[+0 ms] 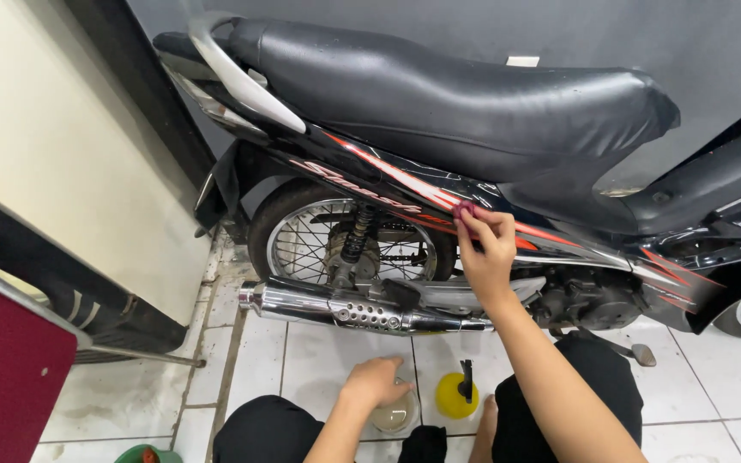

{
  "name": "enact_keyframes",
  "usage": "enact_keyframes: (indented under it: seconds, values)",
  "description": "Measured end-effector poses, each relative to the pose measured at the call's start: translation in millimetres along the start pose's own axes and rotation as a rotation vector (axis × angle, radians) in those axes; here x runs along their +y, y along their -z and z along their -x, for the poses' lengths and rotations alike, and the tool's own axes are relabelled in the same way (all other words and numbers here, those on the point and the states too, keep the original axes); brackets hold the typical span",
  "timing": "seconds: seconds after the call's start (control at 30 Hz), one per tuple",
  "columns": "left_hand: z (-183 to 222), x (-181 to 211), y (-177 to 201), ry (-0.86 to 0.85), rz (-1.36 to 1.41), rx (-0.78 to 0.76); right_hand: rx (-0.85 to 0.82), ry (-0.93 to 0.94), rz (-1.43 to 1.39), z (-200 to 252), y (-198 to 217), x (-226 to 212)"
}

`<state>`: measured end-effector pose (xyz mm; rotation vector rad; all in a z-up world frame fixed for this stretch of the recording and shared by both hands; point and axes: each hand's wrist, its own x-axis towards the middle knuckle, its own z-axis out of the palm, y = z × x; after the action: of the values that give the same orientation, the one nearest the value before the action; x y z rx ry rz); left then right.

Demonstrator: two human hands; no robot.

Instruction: The person sits on the floor and wipes the side panel of a black motorcycle with a cloth. They then spray a cleaning solution from a yellow bottle onto the motorcycle and continue wiping the surface with the cloth.

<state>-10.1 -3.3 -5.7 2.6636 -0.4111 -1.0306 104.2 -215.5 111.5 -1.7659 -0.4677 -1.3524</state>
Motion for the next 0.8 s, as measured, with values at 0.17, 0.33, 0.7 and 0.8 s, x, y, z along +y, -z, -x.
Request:
enact_keyframes:
  seconds: [0.17, 0.33, 0.7, 0.8]
  values:
    - [4.4, 2.5, 6.7, 0.048, -0.008, -0.019, 0.057, 0.012, 0.108, -15.0, 4.1, 3.1]
    - [7.7, 11.6, 8.7, -0.030, 0.070, -0.059, -0.049, 0.087, 0.211, 5.6, -5.4, 9.7]
    - [-0.1, 22.5, 14.9, -0.003, 0.056, -0.134, -0.254, 0.343, 0.359, -15.4, -35.2, -10.9]
    - [1.7, 26.8, 9.4, -0.013, -0.029, -0.103, -0.174, 0.346, 0.324, -27.1, -45.1, -22.2]
